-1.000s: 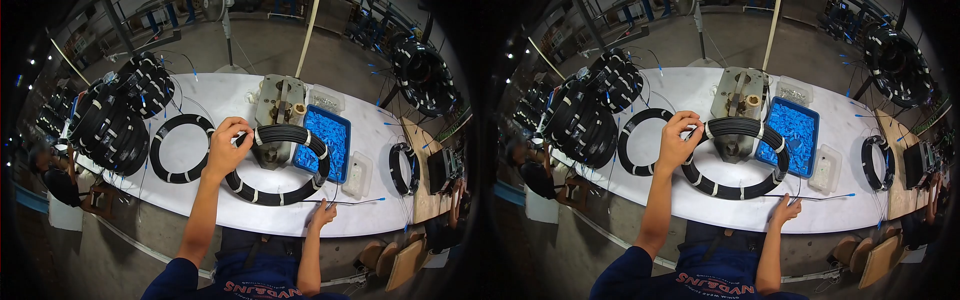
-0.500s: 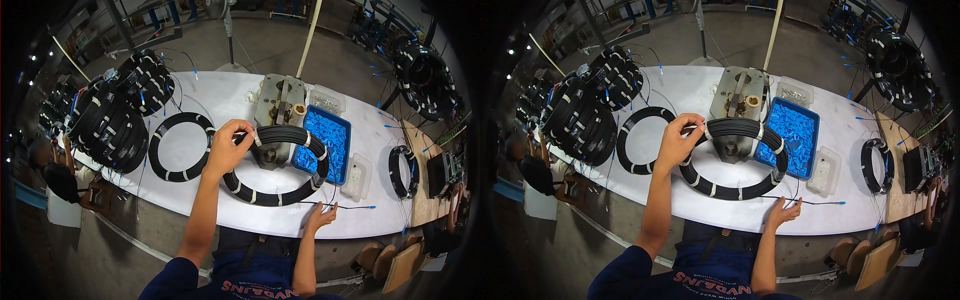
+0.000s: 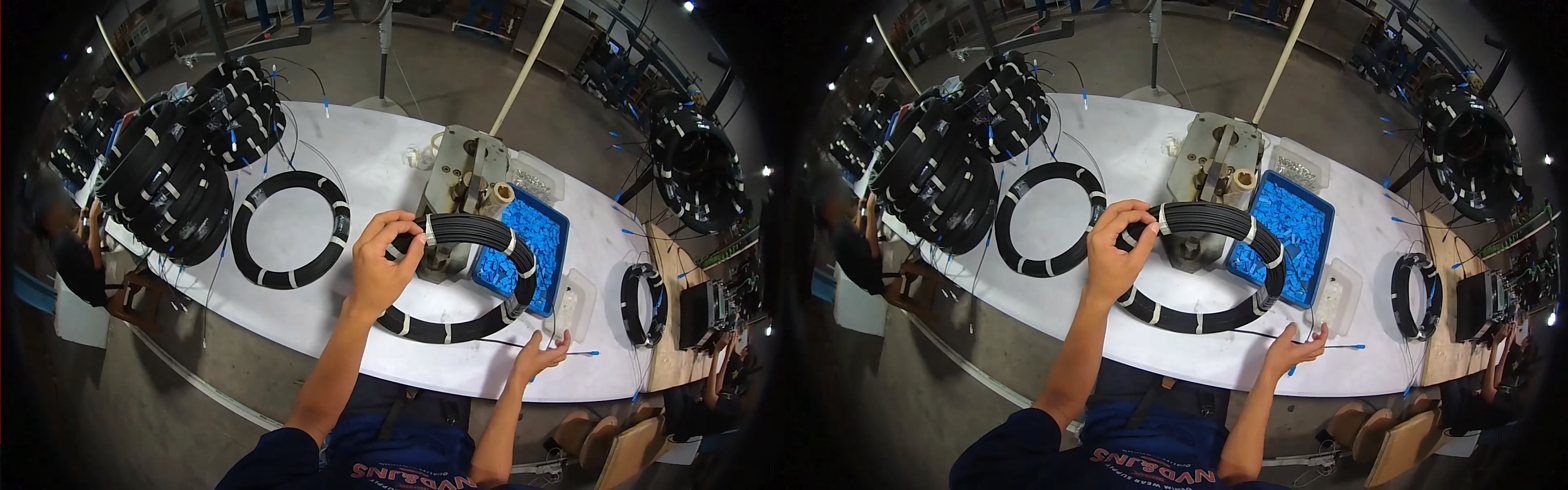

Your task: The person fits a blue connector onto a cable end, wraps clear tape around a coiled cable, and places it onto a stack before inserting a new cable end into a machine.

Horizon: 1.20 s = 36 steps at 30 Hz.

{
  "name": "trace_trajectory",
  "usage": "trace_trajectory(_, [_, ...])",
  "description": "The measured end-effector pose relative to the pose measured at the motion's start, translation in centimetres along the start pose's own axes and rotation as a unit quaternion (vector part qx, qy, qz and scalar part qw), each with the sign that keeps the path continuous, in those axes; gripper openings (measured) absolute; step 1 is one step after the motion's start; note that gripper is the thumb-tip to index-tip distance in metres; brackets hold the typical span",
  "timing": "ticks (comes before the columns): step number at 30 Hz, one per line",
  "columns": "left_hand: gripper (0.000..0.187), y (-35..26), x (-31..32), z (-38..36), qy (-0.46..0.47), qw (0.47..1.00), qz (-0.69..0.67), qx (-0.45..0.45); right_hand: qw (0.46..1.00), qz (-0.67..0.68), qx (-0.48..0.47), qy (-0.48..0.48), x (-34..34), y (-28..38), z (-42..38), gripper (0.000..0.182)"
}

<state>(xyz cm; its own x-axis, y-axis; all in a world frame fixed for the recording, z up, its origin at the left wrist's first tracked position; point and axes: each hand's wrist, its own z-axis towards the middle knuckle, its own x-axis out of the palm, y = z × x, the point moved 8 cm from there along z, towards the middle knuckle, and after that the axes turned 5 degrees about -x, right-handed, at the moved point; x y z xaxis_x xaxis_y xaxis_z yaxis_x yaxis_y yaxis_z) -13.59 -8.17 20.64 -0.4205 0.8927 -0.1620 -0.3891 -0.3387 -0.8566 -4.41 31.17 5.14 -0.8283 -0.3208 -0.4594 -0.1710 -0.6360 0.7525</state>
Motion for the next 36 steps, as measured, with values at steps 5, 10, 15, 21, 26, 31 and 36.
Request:
trace_trajectory(5, [0.010,-0.2,-0.1,0.4,0.004,1.000,0.014,-0.005,0.926,0.239,-0.218,0.194,1.2,18.5,2.8,0.032])
trace_trajectory(10, [0.011,-0.8,0.0,0.0,-0.025,0.999,0.031,-0.014,0.662,0.235,-0.576,0.418,5.9,35.3,0.4,0.021])
trace_trajectory(15, [0.012,-0.2,-0.1,-0.5,-0.063,0.998,-0.002,-0.028,0.512,0.129,-0.652,0.545,11.6,39.0,-1.5,0.018])
trace_trajectory(21, [0.015,1.2,0.1,-0.6,-0.079,0.995,-0.045,-0.047,0.397,0.038,-0.716,0.572,13.3,39.9,-3.6,0.012])
trace_trajectory(26, [0.017,1.6,-0.1,-0.4,-0.076,0.995,-0.041,-0.048,0.349,-0.004,-0.786,0.509,13.3,39.4,-4.3,0.017])
trace_trajectory(31, [0.023,1.5,-0.1,-0.3,-0.078,0.995,-0.032,-0.054,0.324,-0.016,-0.805,0.497,13.3,38.5,-4.5,0.021])
trace_trajectory(36, [0.032,1.7,0.6,-0.5,-0.066,0.997,-0.018,-0.034,0.352,0.007,-0.749,0.561,14.0,37.5,-3.9,0.019])
